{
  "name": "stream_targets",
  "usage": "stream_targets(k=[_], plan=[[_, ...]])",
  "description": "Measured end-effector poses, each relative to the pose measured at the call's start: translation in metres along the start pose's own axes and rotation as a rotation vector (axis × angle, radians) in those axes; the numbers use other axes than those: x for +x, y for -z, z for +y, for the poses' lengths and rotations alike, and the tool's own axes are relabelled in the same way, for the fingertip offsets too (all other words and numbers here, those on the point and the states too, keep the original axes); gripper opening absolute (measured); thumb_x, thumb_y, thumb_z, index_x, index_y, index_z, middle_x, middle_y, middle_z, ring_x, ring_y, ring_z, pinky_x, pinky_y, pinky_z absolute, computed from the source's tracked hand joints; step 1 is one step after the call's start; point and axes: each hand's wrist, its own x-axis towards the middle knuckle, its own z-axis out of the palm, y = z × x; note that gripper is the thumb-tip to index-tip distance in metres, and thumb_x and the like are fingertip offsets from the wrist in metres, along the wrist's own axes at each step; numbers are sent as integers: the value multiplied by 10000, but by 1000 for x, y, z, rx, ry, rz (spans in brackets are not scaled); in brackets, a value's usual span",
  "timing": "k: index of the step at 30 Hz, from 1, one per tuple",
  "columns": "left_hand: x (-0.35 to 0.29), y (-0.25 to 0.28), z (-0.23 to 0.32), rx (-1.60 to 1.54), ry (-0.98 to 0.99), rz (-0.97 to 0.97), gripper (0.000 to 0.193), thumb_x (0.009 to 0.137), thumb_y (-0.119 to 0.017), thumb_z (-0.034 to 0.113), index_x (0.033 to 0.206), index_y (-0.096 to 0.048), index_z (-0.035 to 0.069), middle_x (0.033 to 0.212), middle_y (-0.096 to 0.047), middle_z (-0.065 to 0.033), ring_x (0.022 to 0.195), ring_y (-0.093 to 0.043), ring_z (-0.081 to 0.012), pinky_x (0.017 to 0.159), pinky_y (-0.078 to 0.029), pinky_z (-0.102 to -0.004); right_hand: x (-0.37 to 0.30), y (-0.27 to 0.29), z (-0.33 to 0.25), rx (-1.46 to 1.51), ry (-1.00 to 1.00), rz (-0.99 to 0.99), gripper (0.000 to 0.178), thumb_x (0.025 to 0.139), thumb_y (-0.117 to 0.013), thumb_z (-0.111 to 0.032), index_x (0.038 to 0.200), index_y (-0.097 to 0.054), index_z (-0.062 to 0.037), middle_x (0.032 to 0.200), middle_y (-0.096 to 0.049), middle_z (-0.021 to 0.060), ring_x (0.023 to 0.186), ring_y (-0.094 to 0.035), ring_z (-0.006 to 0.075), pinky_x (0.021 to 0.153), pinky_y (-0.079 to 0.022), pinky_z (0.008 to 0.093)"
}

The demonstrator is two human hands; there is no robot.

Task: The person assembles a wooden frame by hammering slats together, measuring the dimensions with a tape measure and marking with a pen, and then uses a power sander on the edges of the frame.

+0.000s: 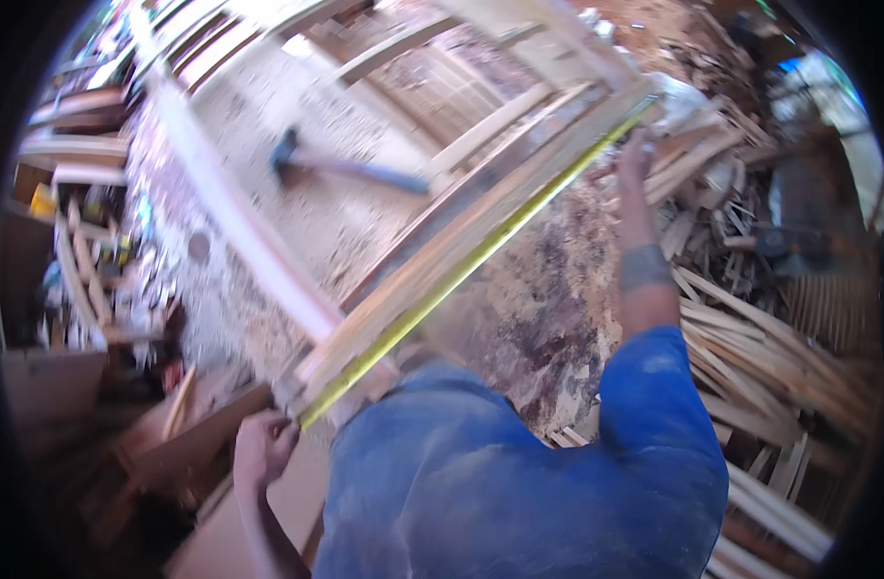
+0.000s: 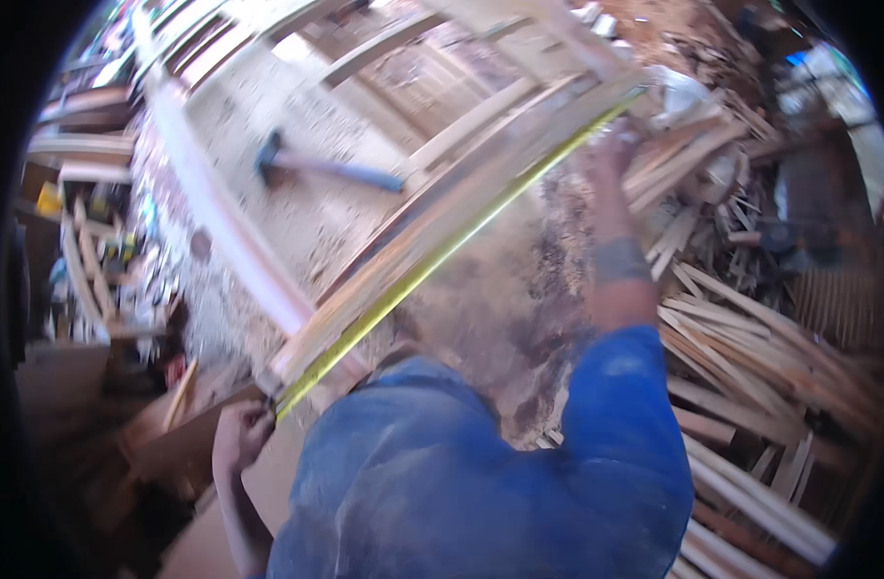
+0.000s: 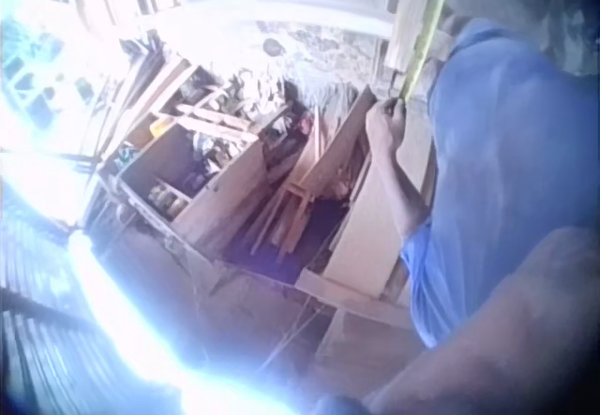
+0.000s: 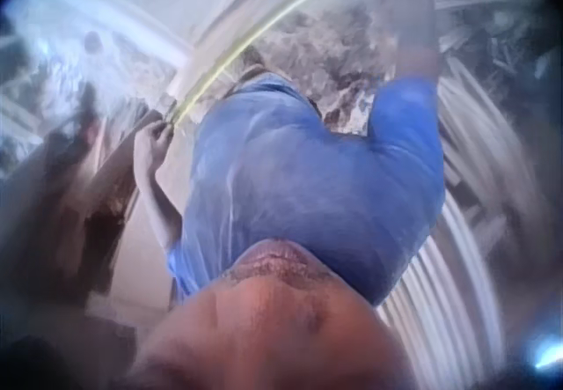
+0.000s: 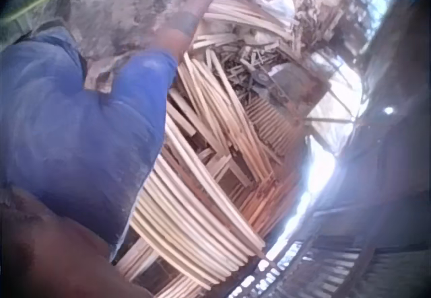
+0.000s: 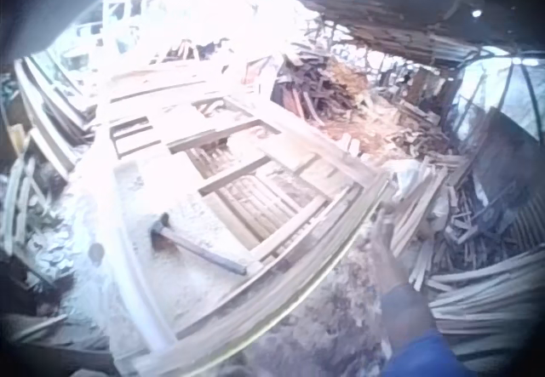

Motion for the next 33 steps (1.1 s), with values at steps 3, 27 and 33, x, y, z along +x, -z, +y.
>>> stream_targets(k=[3, 27, 33], plan=[[2, 4, -8, 62, -23, -31, 235, 829, -657, 215, 888, -736, 2, 817, -667, -227, 770, -661, -385, 707, -512, -439, -55, -4, -44, 127, 152, -163, 359, 1038, -493, -362, 970, -662, -52, 763, -578, 22, 677, -565, 104, 588, -480, 285], [8, 18, -2, -25, 100, -129, 250, 865, -629, 193, 1019, -740, 33, 860, -698, -217, 824, -677, -379, 775, -522, -432, -433, -61, -120, 224, 701, -1644, 308, 778, -742, -32, 632, -471, -34, 521, -480, 54, 463, -462, 103, 456, -365, 293], [6, 16, -10, -9, 41, -106, 268, 846, -645, 190, 995, -732, -16, 856, -708, -212, 770, -687, -343, 746, -528, -390, -439, -66, -111, 230, 720, -1654, 304, 783, -710, -49, 645, -440, -28, 535, -435, 115, 454, -434, 205, 464, -357, 351]])
